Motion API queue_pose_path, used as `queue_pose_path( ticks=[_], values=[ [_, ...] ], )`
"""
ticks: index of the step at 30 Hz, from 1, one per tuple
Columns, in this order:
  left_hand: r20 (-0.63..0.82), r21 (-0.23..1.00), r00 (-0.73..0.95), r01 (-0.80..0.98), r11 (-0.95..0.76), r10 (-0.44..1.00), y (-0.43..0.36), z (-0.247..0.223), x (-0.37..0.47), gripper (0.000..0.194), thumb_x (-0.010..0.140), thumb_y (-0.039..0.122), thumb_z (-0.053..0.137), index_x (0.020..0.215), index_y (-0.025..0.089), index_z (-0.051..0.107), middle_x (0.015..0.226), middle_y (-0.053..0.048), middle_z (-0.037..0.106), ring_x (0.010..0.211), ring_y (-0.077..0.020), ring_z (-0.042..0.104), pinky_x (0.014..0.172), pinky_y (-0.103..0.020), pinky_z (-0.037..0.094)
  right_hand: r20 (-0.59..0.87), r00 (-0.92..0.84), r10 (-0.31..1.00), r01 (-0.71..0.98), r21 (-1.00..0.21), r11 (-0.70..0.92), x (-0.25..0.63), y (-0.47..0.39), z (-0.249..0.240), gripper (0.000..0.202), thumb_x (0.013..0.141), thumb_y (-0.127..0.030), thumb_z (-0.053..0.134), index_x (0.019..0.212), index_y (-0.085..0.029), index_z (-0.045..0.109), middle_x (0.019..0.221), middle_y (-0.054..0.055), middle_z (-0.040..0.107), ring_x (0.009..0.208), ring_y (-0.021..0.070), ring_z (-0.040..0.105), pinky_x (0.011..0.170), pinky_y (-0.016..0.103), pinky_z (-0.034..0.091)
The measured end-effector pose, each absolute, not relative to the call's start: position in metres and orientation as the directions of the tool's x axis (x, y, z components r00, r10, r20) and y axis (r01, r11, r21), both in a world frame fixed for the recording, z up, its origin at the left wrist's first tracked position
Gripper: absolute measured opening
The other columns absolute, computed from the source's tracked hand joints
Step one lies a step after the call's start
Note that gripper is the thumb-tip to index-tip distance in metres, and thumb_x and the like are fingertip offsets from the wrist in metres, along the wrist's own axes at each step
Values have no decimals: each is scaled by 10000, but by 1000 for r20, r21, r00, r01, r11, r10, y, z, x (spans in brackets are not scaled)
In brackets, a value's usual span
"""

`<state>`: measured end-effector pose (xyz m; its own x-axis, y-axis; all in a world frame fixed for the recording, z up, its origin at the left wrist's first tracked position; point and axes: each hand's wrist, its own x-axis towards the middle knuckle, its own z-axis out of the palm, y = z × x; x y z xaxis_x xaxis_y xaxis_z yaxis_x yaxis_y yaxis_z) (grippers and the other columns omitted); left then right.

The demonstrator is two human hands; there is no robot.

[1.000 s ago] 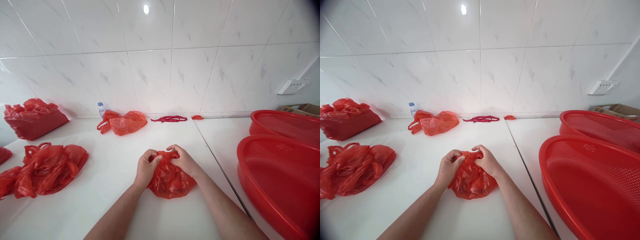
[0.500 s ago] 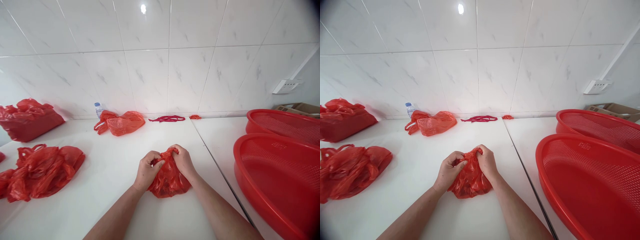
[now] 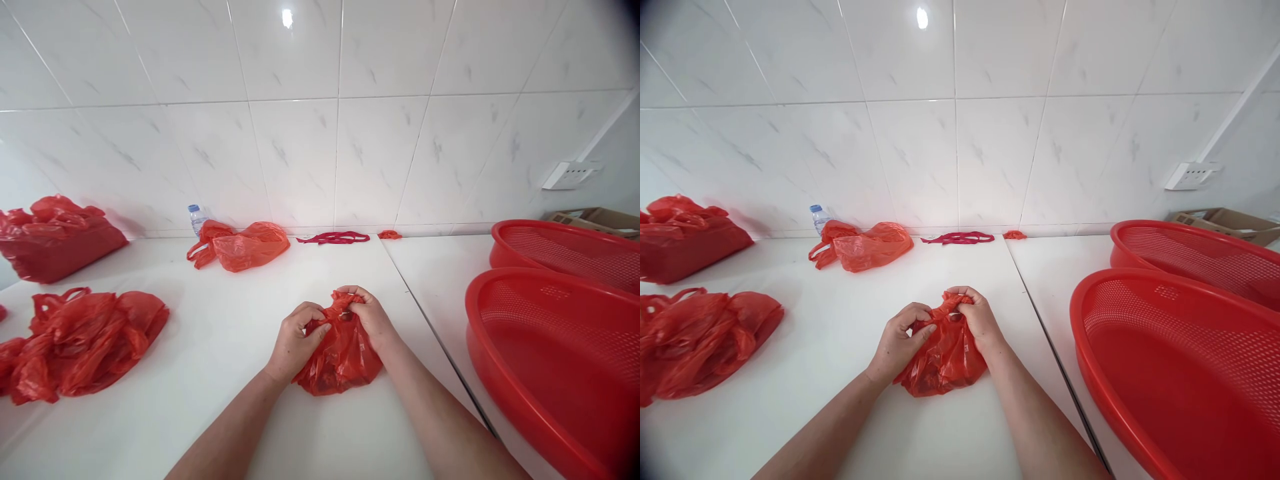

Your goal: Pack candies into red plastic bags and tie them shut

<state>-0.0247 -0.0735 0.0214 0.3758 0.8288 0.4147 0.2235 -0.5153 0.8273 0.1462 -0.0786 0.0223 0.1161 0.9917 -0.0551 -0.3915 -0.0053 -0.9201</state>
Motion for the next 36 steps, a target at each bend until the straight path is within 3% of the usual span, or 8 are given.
queue_pose_path(
  ticks=[5, 10, 15, 22, 25, 27, 31, 36],
  values=[
    [448, 800, 346, 256, -542, 824, -70, 22, -27, 57, 793, 215, 546, 745, 219, 577, 920, -37, 602, 825, -163, 570, 726, -298, 465, 8, -12, 1000, -564, -826, 0, 154, -86, 32, 279, 711, -296, 633, 975, -218, 672, 999, 43, 659, 860, 168, 603, 800, 315, 470],
    [551, 737, 244, 306, -602, 798, -66, 29, -36, 158, 772, 236, 581, 655, 200, 482, 967, -51, 577, 904, -178, 564, 781, -313, 456, 39, 112, 993, -612, -784, 100, 173, -75, 23, 185, 670, -281, 729, 840, -235, 672, 802, 4, 653, 728, 148, 593, 721, 308, 487],
    [669, 693, 18, 347, -632, 743, -57, 37, -57, 250, 783, 247, 597, 603, 194, 431, 912, -37, 547, 891, -173, 543, 762, -303, 437, 16, 292, 956, -653, -727, 212, 202, -64, 17, 157, 644, -209, 756, 757, -241, 651, 824, -24, 659, 731, 110, 590, 762, 286, 496],
    [587, 773, -56, 336, -538, 808, -49, 33, -63, 250, 791, 295, 599, 616, 192, 452, 917, -22, 549, 884, -163, 534, 788, -310, 434, -78, 284, 956, -644, -753, 130, 211, -61, 6, 200, 617, -188, 773, 776, -223, 657, 835, -23, 649, 734, 93, 587, 693, 231, 515],
    [520, 820, -52, 311, -481, 853, -49, 30, -58, 140, 809, 328, 576, 763, 208, 521, 952, -26, 561, 914, -167, 543, 810, -320, 444, -97, 277, 956, -595, -799, 91, 211, -59, -3, 271, 632, -211, 761, 878, -237, 649, 881, -15, 651, 751, 97, 594, 678, 227, 512],
    [489, 837, -31, 297, -459, 872, -50, 27, -55, 190, 819, 341, 566, 969, 231, 530, 1063, -43, 556, 987, -181, 539, 841, -341, 447, -98, 300, 949, -553, -829, 89, 209, -58, -5, 358, 653, -250, 748, 985, -264, 614, 929, -7, 651, 792, 119, 609, 709, 258, 515],
    [538, 785, 35, 342, -516, 842, -49, 18, -50, 591, 777, 375, 630, 1295, 282, 363, 1347, -93, 406, 1208, -243, 432, 950, -416, 403, -25, 335, 942, -261, -963, 68, 195, -62, -2, 444, 705, -368, 688, 1117, -277, 552, 964, 16, 654, 883, 186, 627, 778, 335, 506],
    [617, 634, 282, 375, -676, 735, -52, 5, -44, 1016, 586, 512, 763, 1419, 272, 234, 1467, -129, 265, 1346, -303, 258, 1083, -472, 275, 90, 33, 995, 211, -974, 81, 160, -79, 10, 342, 748, -389, 598, 1066, -265, 608, 1040, 24, 662, 949, 220, 618, 813, 353, 493]
  ],
)
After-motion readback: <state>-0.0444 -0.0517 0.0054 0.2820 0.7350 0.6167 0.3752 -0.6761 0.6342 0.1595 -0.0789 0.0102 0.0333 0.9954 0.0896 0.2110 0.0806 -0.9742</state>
